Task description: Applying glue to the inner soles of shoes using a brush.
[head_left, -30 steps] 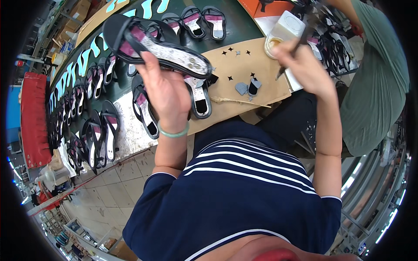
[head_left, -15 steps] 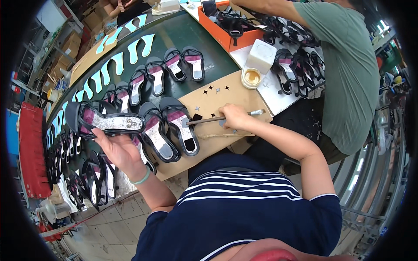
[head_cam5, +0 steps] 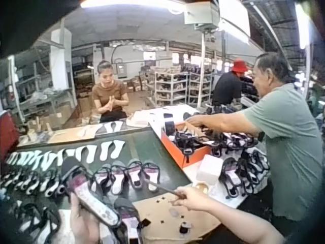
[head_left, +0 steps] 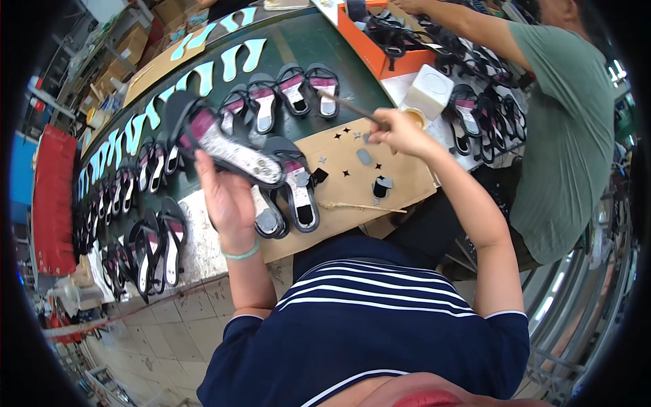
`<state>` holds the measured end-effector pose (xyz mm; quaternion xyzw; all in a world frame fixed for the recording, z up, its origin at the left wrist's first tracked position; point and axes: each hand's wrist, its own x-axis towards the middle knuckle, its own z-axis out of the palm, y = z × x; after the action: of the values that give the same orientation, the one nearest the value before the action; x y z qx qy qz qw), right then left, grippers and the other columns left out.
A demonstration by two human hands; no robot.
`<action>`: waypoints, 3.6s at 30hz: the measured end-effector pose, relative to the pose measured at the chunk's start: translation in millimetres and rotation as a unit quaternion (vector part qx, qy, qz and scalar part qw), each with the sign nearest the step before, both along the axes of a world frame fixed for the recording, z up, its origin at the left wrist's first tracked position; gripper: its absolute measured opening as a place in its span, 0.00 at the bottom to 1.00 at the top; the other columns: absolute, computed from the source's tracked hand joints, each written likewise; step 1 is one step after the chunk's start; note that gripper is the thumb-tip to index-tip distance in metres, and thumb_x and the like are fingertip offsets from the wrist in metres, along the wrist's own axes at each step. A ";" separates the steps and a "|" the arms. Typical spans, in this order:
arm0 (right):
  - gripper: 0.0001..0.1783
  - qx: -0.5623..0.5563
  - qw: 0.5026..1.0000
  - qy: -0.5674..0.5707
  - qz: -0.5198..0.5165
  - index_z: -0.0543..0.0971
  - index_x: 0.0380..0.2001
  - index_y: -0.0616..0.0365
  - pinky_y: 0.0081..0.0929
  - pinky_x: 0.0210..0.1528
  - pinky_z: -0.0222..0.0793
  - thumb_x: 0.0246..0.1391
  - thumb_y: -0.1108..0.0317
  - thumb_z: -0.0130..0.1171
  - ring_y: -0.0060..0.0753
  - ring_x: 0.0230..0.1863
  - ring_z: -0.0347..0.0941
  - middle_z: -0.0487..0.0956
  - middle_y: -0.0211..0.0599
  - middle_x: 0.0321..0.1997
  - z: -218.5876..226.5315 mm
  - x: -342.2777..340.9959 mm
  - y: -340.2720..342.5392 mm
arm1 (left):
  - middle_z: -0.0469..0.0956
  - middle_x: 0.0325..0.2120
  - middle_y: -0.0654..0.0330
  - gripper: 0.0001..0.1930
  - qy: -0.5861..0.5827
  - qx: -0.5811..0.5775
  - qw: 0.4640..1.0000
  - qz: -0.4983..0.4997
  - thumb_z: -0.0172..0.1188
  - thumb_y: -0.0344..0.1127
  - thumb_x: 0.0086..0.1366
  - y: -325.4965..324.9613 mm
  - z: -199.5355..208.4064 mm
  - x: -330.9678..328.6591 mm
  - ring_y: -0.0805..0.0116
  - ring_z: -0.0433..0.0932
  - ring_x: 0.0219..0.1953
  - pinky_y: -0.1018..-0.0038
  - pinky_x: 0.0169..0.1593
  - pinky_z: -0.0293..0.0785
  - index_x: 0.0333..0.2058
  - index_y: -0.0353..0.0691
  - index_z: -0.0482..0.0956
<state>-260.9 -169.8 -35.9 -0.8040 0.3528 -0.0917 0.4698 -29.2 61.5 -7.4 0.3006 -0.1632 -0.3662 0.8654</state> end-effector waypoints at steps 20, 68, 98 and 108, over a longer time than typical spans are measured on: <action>0.06 0.160 0.959 -0.109 0.207 0.81 0.29 0.68 0.16 0.24 0.70 0.44 0.81 0.67 0.21 0.20 0.75 0.80 0.36 0.23 92.1 41.6 75.8 | 0.78 0.39 0.59 0.44 -0.114 0.102 0.973 -0.175 0.22 0.72 0.65 -56.9 -11.4 -55.6 0.72 0.77 0.40 0.76 0.45 0.76 0.57 0.37 0.67; 0.09 0.139 0.884 -0.447 -0.016 0.75 0.36 0.70 0.35 0.42 0.77 0.54 0.73 0.58 0.40 0.36 0.78 0.77 0.53 0.38 31.4 -112.8 20.3 | 0.81 0.30 0.49 0.30 0.062 0.189 0.947 -0.254 0.38 0.58 0.71 -45.8 15.4 -8.0 0.58 0.83 0.27 0.64 0.32 0.83 0.50 0.34 0.72; 0.07 0.164 0.832 -0.471 -0.245 0.77 0.33 0.71 0.33 0.38 0.75 0.54 0.74 0.58 0.38 0.32 0.77 0.79 0.50 0.33 -3.7 -178.2 44.8 | 0.68 0.54 0.33 0.33 -0.192 0.433 0.879 0.049 0.39 0.55 0.70 -397.2 -169.7 -49.0 0.41 0.71 0.54 0.61 0.58 0.65 0.57 0.26 0.59; 0.08 0.171 0.853 -0.454 -0.193 0.77 0.32 0.70 0.29 0.36 0.74 0.56 0.72 0.56 0.34 0.31 0.77 0.78 0.48 0.33 -12.0 -144.0 29.4 | 0.51 0.63 0.33 0.32 -0.148 0.310 0.884 -0.319 0.36 0.46 0.74 -306.4 -63.7 51.1 0.44 0.62 0.63 0.59 0.60 0.68 0.68 0.39 0.36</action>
<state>-404.9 -140.4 -48.0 -0.4953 0.2580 -0.4736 0.6810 21.9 -245.0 -71.1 0.5357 -0.2543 -0.6056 0.5307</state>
